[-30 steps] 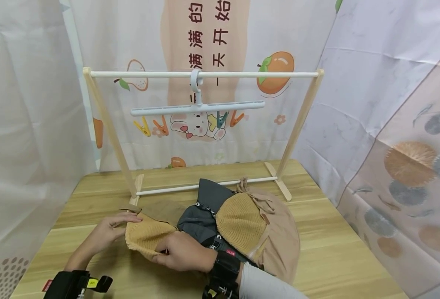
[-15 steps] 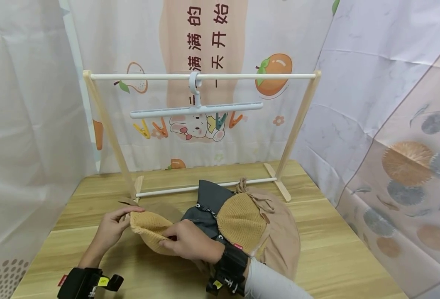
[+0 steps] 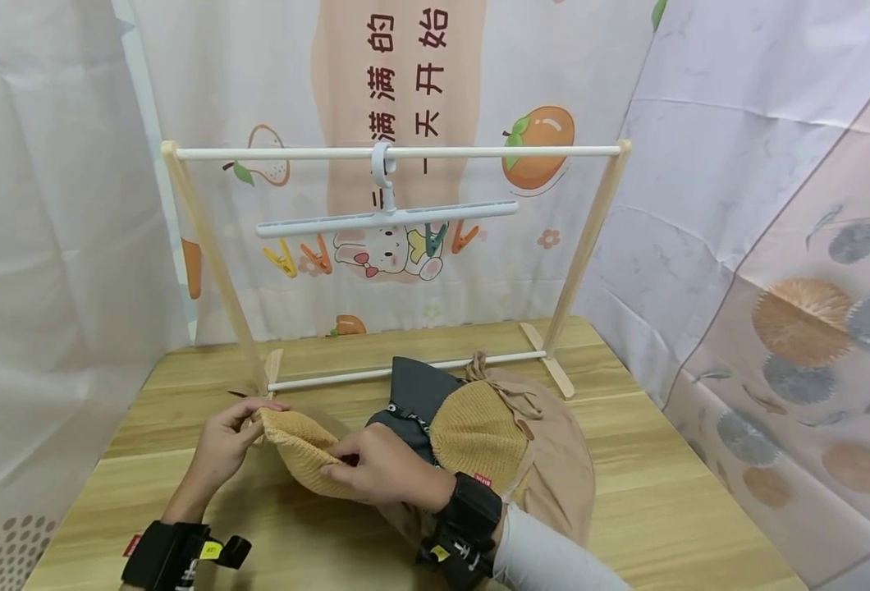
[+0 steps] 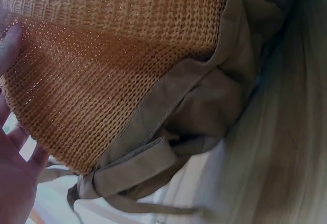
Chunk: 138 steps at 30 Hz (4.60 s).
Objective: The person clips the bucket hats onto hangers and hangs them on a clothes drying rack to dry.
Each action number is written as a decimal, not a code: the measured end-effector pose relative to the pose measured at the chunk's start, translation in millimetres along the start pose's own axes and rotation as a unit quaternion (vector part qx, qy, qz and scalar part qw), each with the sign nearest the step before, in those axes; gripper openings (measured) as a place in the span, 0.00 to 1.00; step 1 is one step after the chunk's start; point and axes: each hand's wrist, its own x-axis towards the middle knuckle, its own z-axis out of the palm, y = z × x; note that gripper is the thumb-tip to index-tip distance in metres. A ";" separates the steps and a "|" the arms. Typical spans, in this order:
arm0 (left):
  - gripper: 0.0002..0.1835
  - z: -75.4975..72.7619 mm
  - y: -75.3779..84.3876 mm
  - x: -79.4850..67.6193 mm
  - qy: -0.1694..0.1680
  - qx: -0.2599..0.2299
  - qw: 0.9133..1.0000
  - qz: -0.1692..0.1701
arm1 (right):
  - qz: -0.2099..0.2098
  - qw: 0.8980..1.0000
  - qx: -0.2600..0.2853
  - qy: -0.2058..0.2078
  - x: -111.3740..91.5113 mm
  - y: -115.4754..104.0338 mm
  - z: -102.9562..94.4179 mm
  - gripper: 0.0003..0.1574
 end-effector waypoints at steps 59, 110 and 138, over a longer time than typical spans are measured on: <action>0.08 -4.5 57.0 33.1 0.034 0.042 0.998 0.012 | 0.017 0.993 0.031 0.112 9.0 -3.3 -50.4 0.24; 0.12 11.3 90.2 61.4 0.135 0.079 0.988 0.005 | -0.001 0.993 0.032 0.118 10.1 6.5 -78.9 0.12; 0.09 34.0 78.5 84.4 0.164 -0.008 0.985 0.043 | 0.052 0.989 0.006 0.137 6.2 13.8 -96.6 0.08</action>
